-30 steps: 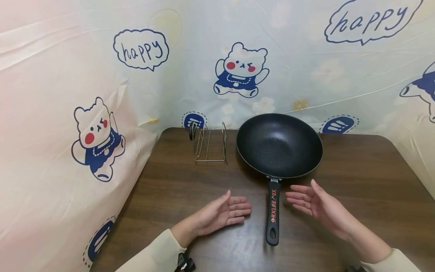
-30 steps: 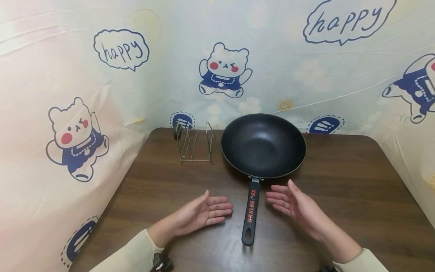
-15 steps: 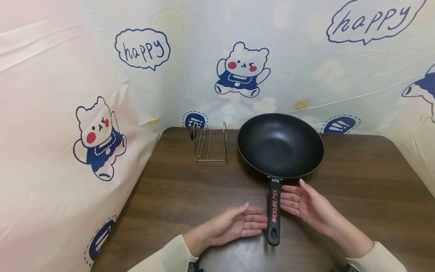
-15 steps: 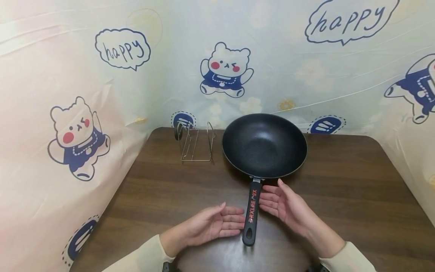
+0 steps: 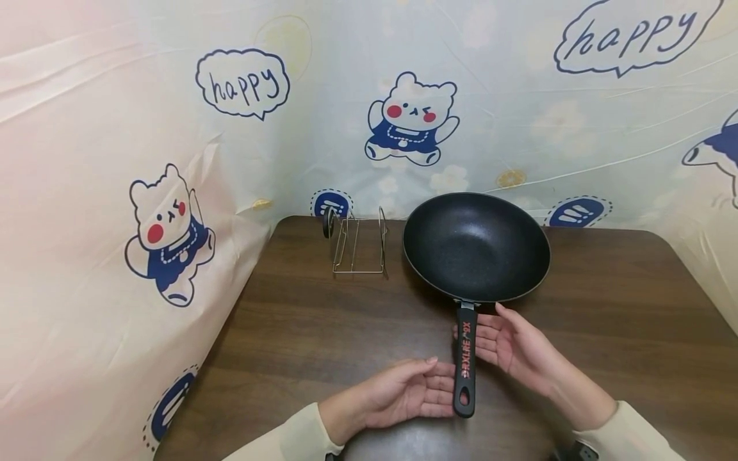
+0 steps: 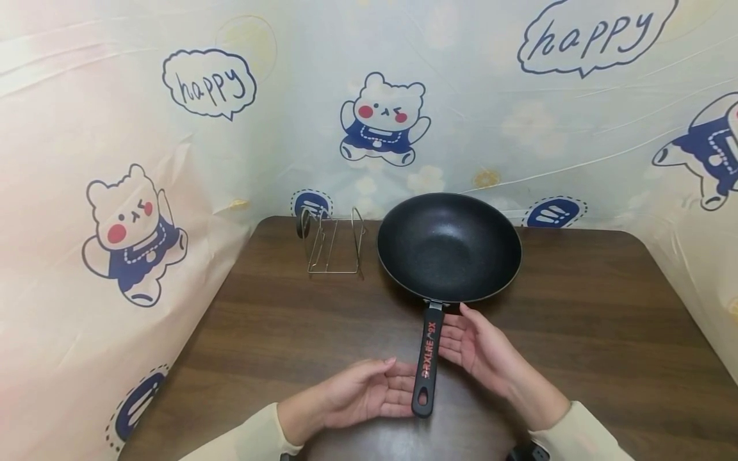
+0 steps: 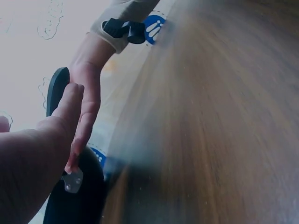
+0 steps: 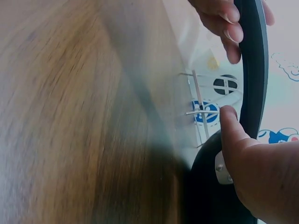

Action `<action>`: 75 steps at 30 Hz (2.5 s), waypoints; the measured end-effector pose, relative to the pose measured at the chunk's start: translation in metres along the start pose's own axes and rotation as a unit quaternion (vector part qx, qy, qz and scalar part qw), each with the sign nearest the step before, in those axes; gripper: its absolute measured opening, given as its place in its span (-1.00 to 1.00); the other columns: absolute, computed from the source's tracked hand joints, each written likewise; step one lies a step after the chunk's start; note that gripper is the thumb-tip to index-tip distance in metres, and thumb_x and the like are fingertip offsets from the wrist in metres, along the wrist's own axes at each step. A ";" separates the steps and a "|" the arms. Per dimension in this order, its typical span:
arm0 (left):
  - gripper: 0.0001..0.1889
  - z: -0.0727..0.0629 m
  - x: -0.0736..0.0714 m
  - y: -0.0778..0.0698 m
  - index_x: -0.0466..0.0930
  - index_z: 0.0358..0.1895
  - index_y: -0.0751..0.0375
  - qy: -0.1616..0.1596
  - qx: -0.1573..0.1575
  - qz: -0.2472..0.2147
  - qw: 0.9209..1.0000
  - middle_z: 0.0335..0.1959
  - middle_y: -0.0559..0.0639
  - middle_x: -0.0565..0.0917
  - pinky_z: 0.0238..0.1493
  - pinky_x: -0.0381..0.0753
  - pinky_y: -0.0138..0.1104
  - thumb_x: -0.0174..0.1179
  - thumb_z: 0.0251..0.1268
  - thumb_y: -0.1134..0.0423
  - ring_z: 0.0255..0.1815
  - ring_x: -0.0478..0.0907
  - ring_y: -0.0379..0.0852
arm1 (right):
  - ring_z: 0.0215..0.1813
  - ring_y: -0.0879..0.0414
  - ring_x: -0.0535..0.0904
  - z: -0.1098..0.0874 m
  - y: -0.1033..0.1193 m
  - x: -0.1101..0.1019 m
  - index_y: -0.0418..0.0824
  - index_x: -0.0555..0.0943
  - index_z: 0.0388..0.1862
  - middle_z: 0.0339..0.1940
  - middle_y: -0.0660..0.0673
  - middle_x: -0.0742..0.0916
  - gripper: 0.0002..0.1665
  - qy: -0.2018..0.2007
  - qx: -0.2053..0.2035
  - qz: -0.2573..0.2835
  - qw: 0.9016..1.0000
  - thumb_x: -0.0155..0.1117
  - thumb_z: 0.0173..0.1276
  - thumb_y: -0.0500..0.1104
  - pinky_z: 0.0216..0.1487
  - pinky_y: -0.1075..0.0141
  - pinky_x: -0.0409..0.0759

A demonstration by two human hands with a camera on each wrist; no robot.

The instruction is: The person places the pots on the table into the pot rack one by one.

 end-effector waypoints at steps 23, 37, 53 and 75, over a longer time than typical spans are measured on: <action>-0.42 0.017 0.011 0.006 0.24 0.39 0.50 -0.015 -0.013 -0.035 0.999 0.16 0.35 0.57 0.21 0.50 -0.12 0.00 0.52 0.13 0.23 0.53 0.13 | 0.21 -0.10 0.56 0.022 -0.004 0.020 -0.40 0.14 0.29 0.10 -0.32 0.60 -0.48 -0.024 0.013 0.062 0.998 -0.27 0.64 -0.01 0.40 0.03 0.30; -0.61 0.026 0.024 0.007 0.45 0.19 0.34 -0.062 -0.041 -0.057 0.996 -0.08 0.22 0.65 0.19 0.52 -0.06 -0.02 0.52 0.12 0.02 0.63 0.06 | -0.02 0.02 0.60 0.029 -0.002 0.032 -0.32 0.14 0.21 -0.08 -0.21 0.59 -0.56 -0.042 0.039 0.062 0.996 -0.24 0.61 -0.01 0.26 0.15 0.47; -0.80 0.034 0.030 0.012 0.34 -0.08 0.07 -0.049 -0.042 -0.066 0.996 -0.33 -0.09 0.41 -0.28 0.38 -0.38 -0.17 0.59 0.04 -0.38 0.33 -0.21 | -0.24 0.16 0.54 0.033 -0.003 0.039 -0.30 0.15 0.22 -0.22 -0.07 0.56 -0.64 -0.091 0.051 0.084 0.991 -0.39 0.65 -0.09 -0.04 0.30 0.57; -0.87 0.033 0.029 0.016 0.32 -0.19 -0.02 0.023 0.005 -0.003 1.000 -0.41 -0.11 0.37 -0.32 0.34 -0.36 -0.19 0.61 0.21 -0.41 0.31 -0.22 | -0.31 0.17 0.51 0.032 -0.003 0.049 -0.30 0.22 0.12 -0.25 -0.06 0.53 -0.73 -0.133 0.044 0.071 0.988 -0.31 0.63 -0.16 -0.12 0.33 0.58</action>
Point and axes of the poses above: each hand's wrist, its own z-axis towards the middle knuckle, its own x-axis out of the palm, y = z × x, the point moved 2 cm from there along z, towards the middle knuckle
